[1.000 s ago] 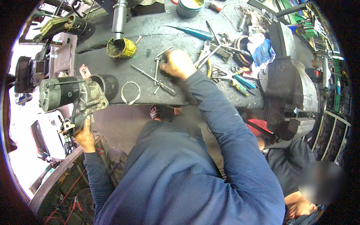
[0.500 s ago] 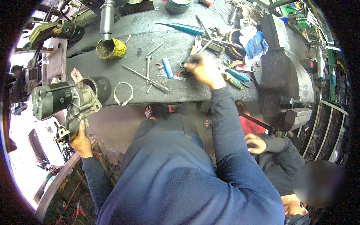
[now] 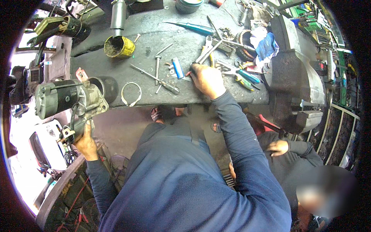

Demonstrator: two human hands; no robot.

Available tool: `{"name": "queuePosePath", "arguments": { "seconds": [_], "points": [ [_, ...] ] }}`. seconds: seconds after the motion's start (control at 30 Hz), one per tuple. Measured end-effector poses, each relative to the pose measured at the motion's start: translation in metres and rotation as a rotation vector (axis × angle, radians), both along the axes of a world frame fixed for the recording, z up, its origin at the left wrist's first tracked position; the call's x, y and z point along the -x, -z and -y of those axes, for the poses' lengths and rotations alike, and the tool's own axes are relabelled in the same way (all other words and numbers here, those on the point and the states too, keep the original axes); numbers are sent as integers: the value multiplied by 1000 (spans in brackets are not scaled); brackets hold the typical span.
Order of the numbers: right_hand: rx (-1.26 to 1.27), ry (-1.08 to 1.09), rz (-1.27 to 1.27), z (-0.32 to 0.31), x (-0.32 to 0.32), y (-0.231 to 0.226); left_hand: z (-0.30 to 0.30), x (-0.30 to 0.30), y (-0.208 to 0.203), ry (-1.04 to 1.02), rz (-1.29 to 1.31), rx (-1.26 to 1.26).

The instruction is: The person disassembles a starter motor on a workbench, removes a pin with a punch and hammer, and then reassembles the unit using a screwdriver and other hand tools. The person handles the motor housing, pin, and various fasteners throughout the process.

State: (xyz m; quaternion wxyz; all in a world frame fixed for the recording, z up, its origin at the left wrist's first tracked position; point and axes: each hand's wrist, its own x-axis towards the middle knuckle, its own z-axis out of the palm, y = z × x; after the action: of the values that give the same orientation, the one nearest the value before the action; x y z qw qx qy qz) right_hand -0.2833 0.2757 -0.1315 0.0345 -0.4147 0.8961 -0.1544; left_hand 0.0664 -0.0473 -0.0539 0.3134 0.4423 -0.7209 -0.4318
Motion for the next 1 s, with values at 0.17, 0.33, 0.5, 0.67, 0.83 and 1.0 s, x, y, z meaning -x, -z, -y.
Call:
{"name": "queuePosePath", "arguments": {
  "seconds": [0.17,0.33,0.5,0.67,0.83,1.0],
  "points": [
    [967,529,1373,11,-4,-17,3,-7,3,83,99,173],
    [525,269,815,60,0,-7,-2,2,-3,20,-2,-26],
    [16,-9,180,83,-6,-3,-4,5,-8,-13,11,-30],
    [124,56,276,73,-4,18,-3,3,-5,-6,59,85],
    [-79,-15,122,75,-20,7,1,1,-3,24,32,43],
    [653,428,1109,51,-1,-11,5,-8,-3,168,225,307]
  ]
}}
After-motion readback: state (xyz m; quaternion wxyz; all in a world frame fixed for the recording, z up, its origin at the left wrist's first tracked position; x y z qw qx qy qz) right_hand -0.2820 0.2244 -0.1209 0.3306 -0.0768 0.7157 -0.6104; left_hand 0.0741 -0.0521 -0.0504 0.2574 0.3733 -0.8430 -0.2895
